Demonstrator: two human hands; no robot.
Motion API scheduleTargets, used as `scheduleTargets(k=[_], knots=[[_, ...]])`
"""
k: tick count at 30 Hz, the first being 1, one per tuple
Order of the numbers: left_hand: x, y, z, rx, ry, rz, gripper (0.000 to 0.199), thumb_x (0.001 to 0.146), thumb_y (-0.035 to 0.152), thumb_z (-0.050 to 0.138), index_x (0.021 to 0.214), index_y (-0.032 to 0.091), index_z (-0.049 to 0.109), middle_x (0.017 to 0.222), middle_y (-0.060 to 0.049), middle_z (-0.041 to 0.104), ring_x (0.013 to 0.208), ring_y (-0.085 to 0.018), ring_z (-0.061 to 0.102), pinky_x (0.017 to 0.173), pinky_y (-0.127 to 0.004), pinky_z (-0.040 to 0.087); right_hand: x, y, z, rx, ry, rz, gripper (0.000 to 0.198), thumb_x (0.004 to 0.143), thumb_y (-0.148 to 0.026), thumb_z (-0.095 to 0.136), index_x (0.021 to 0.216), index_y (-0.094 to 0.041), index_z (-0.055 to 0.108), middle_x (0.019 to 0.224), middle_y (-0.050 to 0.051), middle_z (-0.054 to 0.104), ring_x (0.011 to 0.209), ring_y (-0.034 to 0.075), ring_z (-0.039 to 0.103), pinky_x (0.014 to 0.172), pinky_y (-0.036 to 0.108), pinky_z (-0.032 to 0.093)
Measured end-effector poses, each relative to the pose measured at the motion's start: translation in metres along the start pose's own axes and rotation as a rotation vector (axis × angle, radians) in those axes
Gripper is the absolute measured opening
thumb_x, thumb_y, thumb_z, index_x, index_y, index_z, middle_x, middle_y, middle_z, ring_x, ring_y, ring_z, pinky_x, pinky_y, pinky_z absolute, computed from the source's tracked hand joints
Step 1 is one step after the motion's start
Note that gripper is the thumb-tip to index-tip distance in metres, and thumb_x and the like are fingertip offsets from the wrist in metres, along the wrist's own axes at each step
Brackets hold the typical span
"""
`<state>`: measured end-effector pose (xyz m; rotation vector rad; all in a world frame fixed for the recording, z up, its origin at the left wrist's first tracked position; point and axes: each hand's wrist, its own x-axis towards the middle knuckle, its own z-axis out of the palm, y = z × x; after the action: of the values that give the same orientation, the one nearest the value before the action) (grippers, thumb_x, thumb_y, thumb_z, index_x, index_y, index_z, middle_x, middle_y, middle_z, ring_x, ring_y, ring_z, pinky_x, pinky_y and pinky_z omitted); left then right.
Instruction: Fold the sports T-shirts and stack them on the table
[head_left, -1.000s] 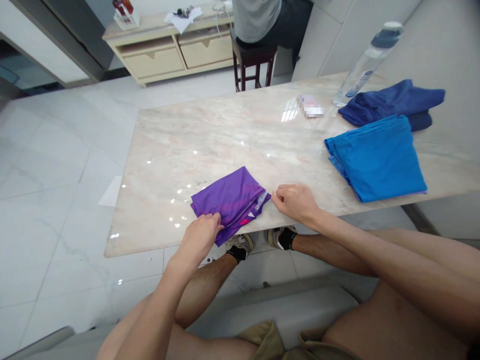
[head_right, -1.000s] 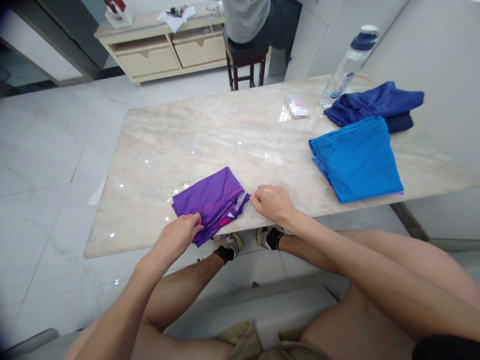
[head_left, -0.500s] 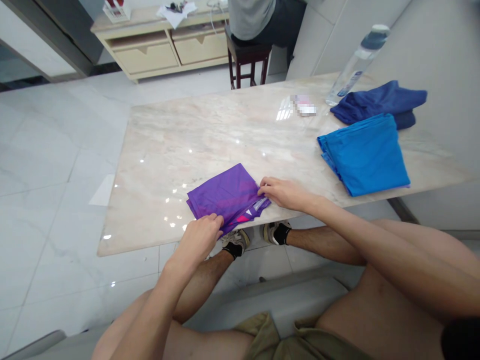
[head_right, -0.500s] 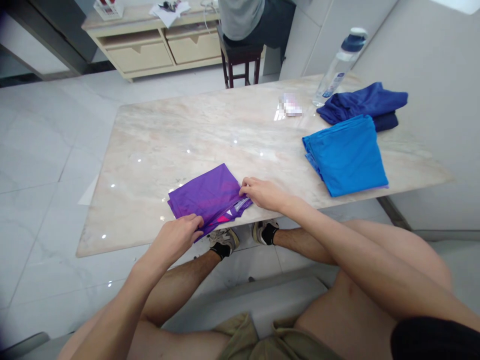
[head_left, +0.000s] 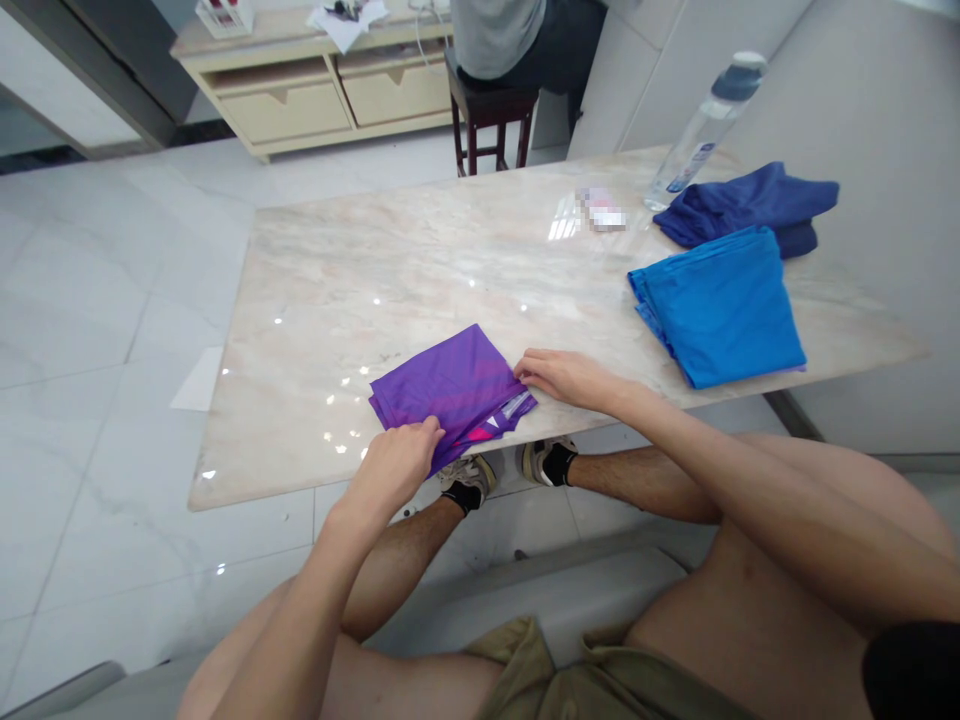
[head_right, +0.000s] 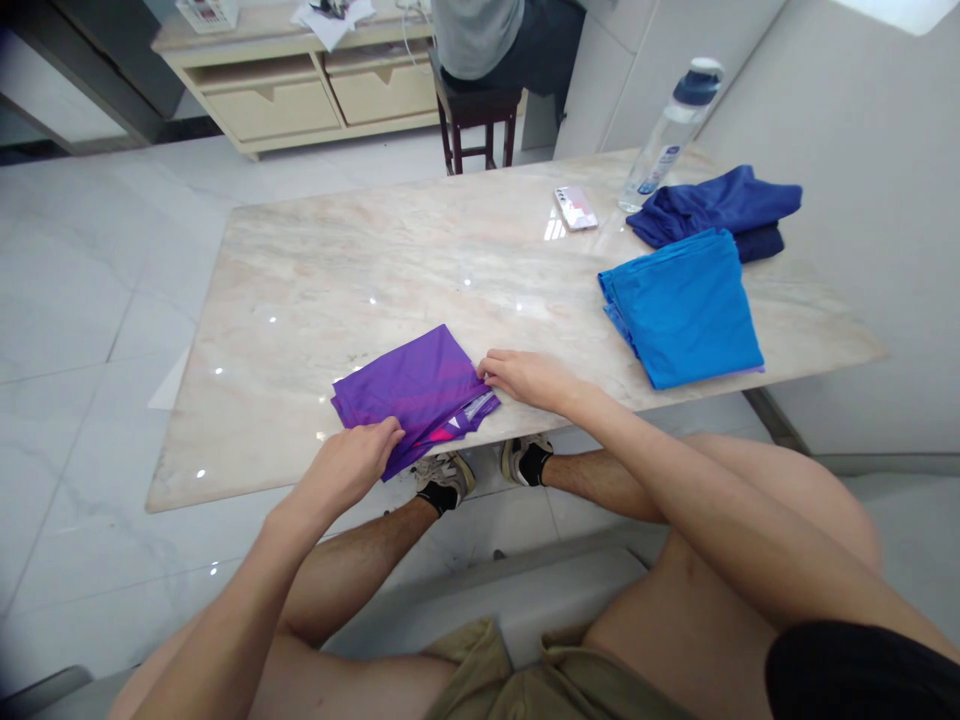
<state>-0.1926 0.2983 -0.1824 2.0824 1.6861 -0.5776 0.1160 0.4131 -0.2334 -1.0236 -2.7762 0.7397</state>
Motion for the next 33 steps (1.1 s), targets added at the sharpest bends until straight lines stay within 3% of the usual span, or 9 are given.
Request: scheduleTargets(k=[5, 8, 12, 17, 21, 23, 25, 29, 33], knots=[[0.000, 0.005, 0.004, 0.038, 0.034, -0.077, 0.060, 0.118, 0.046, 0.039, 0.171, 0.018, 0.037, 0.104, -0.017, 0.082, 0.100, -0.037, 0.082, 0.084, -0.040, 0.059, 0.000, 0.001, 0.002, -0.011, -0.053, -0.018, 0.028, 0.111, -0.024, 0.058, 0.125, -0.026, 0.082, 0.116, 0.007, 0.077, 0.096, 0.022, 0.074, 0.083, 0.030, 0.050], [0.001, 0.008, 0.003, 0.081, 0.003, -0.103, 0.072, 0.117, 0.050, 0.039, 0.179, 0.018, 0.023, 0.106, -0.019, 0.082, 0.102, -0.038, 0.082, 0.084, -0.040, 0.060, 0.000, 0.005, 0.000, 0.021, -0.061, 0.003, 0.028, 0.109, -0.020, 0.059, 0.117, -0.025, 0.085, 0.115, 0.007, 0.079, 0.098, 0.022, 0.075, 0.085, 0.030, 0.050], [0.002, 0.011, 0.000, 0.089, -0.010, -0.112, 0.072, 0.117, 0.050, 0.039, 0.180, 0.018, 0.025, 0.108, -0.019, 0.082, 0.104, -0.038, 0.082, 0.086, -0.041, 0.061, 0.000, 0.004, 0.002, 0.030, -0.005, 0.067, 0.026, 0.111, -0.026, 0.061, 0.115, -0.025, 0.086, 0.113, 0.008, 0.079, 0.098, 0.022, 0.074, 0.085, 0.029, 0.050], [-0.004, 0.015, -0.004, 0.094, -0.038, -0.096, 0.073, 0.117, 0.045, 0.041, 0.178, 0.008, 0.026, 0.108, -0.022, 0.082, 0.102, -0.038, 0.082, 0.085, -0.041, 0.061, -0.001, -0.005, 0.005, -0.006, -0.001, 0.104, 0.029, 0.111, -0.029, 0.063, 0.130, -0.028, 0.084, 0.114, 0.008, 0.077, 0.096, 0.022, 0.074, 0.081, 0.029, 0.049], [-0.015, 0.017, -0.008, 0.096, -0.032, -0.091, 0.060, 0.116, 0.046, 0.042, 0.159, 0.008, 0.057, 0.107, -0.023, 0.082, 0.101, -0.040, 0.081, 0.083, -0.044, 0.061, 0.001, -0.009, 0.006, 0.048, -0.024, 0.031, 0.028, 0.108, -0.021, 0.062, 0.122, -0.027, 0.086, 0.115, 0.007, 0.078, 0.097, 0.021, 0.075, 0.083, 0.028, 0.050], [-0.016, 0.018, -0.008, 0.061, 0.033, -0.097, 0.051, 0.116, 0.044, 0.039, 0.136, 0.012, 0.073, 0.108, -0.021, 0.081, 0.101, -0.039, 0.079, 0.083, -0.045, 0.061, 0.003, -0.009, 0.007, 0.095, -0.040, -0.016, 0.028, 0.107, -0.018, 0.061, 0.115, -0.026, 0.087, 0.113, 0.007, 0.079, 0.098, 0.020, 0.075, 0.084, 0.028, 0.051], [-0.012, 0.020, -0.005, 0.015, 0.172, -0.057, 0.045, 0.116, 0.038, 0.038, 0.125, 0.015, 0.076, 0.116, -0.020, 0.079, 0.110, -0.037, 0.075, 0.091, -0.047, 0.061, 0.006, -0.010, 0.009, 0.130, -0.062, -0.052, 0.028, 0.106, -0.017, 0.062, 0.111, -0.025, 0.087, 0.111, 0.006, 0.079, 0.096, 0.020, 0.075, 0.084, 0.028, 0.051], [0.011, 0.029, 0.008, -0.057, 0.457, 0.155, 0.043, 0.114, 0.031, 0.044, 0.145, 0.016, 0.068, 0.151, -0.020, 0.067, 0.141, -0.035, 0.059, 0.124, -0.053, 0.045, 0.010, -0.014, 0.010, 0.175, -0.101, -0.078, 0.022, 0.104, -0.019, 0.067, 0.106, -0.025, 0.088, 0.107, 0.006, 0.078, 0.094, 0.019, 0.074, 0.085, 0.028, 0.052], [0.039, 0.043, 0.024, -0.106, 0.491, 0.289, 0.053, 0.116, 0.034, 0.038, 0.163, 0.017, 0.055, 0.173, -0.013, 0.052, 0.162, -0.031, 0.041, 0.140, -0.055, 0.021, 0.009, -0.018, 0.008, 0.205, -0.133, -0.073, 0.019, 0.103, -0.021, 0.069, 0.106, -0.023, 0.088, 0.104, 0.006, 0.078, 0.093, 0.019, 0.073, 0.087, 0.028, 0.053]])
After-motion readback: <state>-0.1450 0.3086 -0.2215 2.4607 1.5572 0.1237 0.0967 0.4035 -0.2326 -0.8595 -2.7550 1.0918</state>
